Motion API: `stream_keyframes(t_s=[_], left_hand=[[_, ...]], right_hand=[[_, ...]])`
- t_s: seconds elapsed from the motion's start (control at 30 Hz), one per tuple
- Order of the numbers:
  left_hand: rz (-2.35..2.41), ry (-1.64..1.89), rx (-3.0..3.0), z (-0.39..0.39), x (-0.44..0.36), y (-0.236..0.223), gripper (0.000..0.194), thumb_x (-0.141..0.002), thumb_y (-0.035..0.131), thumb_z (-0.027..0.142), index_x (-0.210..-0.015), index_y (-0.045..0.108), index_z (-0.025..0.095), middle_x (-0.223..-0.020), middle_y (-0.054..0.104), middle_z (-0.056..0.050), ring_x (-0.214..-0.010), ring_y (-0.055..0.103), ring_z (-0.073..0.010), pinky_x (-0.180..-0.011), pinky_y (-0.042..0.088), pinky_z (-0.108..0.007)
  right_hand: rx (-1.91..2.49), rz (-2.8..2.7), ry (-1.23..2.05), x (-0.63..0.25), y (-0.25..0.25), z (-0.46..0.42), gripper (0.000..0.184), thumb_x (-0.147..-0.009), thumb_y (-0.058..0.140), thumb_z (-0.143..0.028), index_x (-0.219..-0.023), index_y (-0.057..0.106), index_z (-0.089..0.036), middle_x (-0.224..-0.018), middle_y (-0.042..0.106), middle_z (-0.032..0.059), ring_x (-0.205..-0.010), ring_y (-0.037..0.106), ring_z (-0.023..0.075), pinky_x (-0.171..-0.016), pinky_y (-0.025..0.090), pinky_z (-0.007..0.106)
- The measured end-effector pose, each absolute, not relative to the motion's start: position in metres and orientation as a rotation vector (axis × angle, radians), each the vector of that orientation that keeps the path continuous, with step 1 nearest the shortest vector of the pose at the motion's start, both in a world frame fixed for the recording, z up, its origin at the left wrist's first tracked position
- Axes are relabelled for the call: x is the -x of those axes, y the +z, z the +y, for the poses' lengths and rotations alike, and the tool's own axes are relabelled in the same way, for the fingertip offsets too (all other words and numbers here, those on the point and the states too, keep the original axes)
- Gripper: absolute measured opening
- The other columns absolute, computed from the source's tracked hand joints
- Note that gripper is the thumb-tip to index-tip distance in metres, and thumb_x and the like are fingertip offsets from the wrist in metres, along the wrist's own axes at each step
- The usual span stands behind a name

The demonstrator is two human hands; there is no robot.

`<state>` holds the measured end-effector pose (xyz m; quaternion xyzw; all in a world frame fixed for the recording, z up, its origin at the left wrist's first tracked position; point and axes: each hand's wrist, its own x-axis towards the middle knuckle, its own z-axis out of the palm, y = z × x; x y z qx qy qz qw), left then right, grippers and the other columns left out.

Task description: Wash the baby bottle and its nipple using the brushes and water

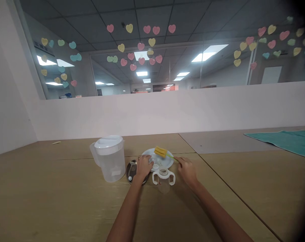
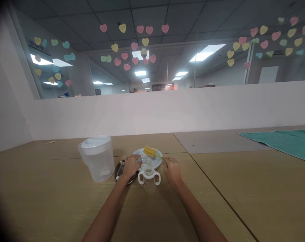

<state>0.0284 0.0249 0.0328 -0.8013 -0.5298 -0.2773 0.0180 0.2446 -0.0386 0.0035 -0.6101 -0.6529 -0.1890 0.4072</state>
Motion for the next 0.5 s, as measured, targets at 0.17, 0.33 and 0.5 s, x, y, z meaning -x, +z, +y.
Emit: stream_keyframes(t_s=[0.17,0.33,0.5], left_hand=[[-1.450,-1.151,2.394,0.022,-0.021,0.031,0.037,-0.075,0.061,0.027,-0.110,0.059,0.018,-0.120,0.057,-0.007,-0.116,0.046,-0.0229,-0.103,0.030,-0.037],[-1.380,-1.508,2.293,0.010,-0.010,0.026,0.033,-0.077,0.057,0.020,-0.110,0.053,0.023,-0.113,0.057,-0.005,-0.105,0.054,-0.0202,-0.090,0.042,-0.032],[-1.307,-1.599,2.265,0.000,-0.010,0.026,0.042,-0.078,0.055,0.017,-0.118,0.045,0.021,-0.116,0.057,-0.006,-0.106,0.053,-0.0212,-0.091,0.042,-0.035]], right_hand=[[1.396,-1.606,-0.546,-0.243,0.002,-0.039,0.043,-0.072,0.040,-0.002,-0.100,0.067,-0.020,-0.087,0.068,0.0027,-0.079,0.060,0.0158,-0.070,0.044,0.024],[1.168,-1.673,-0.637,-0.243,0.002,-0.043,0.041,-0.078,0.041,-0.005,-0.103,0.067,-0.024,-0.088,0.067,0.0016,-0.080,0.059,0.0135,-0.069,0.045,0.022],[1.078,-1.755,-0.678,-0.247,0.005,-0.043,0.048,-0.074,0.041,0.001,-0.105,0.066,-0.025,-0.091,0.067,0.0015,-0.082,0.058,0.0131,-0.071,0.044,0.022]])
